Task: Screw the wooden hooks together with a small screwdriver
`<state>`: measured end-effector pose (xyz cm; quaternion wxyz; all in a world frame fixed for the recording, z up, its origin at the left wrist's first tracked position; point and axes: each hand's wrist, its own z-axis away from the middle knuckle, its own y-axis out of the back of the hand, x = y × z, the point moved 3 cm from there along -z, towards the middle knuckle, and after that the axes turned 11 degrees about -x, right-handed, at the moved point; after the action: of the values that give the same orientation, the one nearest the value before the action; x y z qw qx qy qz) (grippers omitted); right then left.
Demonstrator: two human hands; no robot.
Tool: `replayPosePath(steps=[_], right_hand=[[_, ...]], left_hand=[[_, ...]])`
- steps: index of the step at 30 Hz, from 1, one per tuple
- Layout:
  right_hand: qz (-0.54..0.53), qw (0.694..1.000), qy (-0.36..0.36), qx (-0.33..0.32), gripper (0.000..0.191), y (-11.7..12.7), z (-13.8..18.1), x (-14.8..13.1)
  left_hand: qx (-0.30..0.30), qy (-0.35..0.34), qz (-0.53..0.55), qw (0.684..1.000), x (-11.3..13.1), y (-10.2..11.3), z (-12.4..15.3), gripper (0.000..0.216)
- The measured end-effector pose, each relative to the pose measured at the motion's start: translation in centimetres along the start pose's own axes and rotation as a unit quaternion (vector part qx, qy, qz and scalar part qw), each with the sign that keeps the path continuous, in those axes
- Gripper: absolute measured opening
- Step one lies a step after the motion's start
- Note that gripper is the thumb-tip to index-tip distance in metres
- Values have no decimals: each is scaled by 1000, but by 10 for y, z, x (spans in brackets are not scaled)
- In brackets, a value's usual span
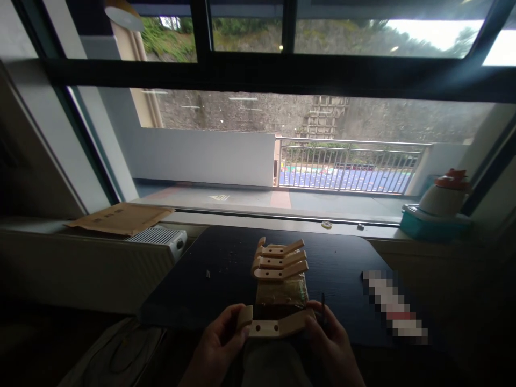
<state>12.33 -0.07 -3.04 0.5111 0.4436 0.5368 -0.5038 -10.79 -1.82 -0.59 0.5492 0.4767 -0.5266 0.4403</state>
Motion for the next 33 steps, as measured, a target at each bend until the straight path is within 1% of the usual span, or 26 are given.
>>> replayPosePath(steps=[2, 4, 8, 11, 14, 19, 22, 24, 26, 29, 31, 33], right_hand=[[25, 1000, 7, 2, 48, 3, -1, -3], [47, 999, 21, 18, 47, 4, -6, -10], [87, 992, 70, 59, 50, 2, -20, -32], [113, 986, 111, 61, 45, 1, -31, -47], [129, 981, 128, 62, 41, 1, -36, -51], [144, 981, 99, 81, 41, 2, -38, -40], [166, 977, 82, 103, 44, 1, -39, -37], [170, 978, 63, 107, 47, -1, -39, -37], [160, 981, 48, 96, 50, -2, -37, -38], [152, 983, 49, 85, 54, -2, -31, -40], [164, 982, 50, 84, 55, 1, -27, -41], [193, 976, 56, 77, 51, 3, -24, -43]], left_hand=[[-2, -25, -23, 999, 4, 0, -2, 30], [2, -54, -35, 998, 11, 2, -8, 28], [-5, -69, -47, 997, 21, 3, -30, 33], [-5, -84, -67, 994, 22, 3, -45, 33], [-12, -84, -69, 994, 15, 3, -55, 33], [-40, -44, -17, 998, -2, 1, -64, 40], [-35, -41, 10, 999, -8, 0, -66, 42], [-30, -42, 16, 999, -10, 0, -65, 41], [-28, -39, 13, 999, -10, -1, -62, 41], [-25, -30, -10, 999, -10, -2, -53, 39], [-19, -26, -25, 999, -8, -3, -47, 38], [-18, -19, -34, 999, -6, -4, -42, 39]])
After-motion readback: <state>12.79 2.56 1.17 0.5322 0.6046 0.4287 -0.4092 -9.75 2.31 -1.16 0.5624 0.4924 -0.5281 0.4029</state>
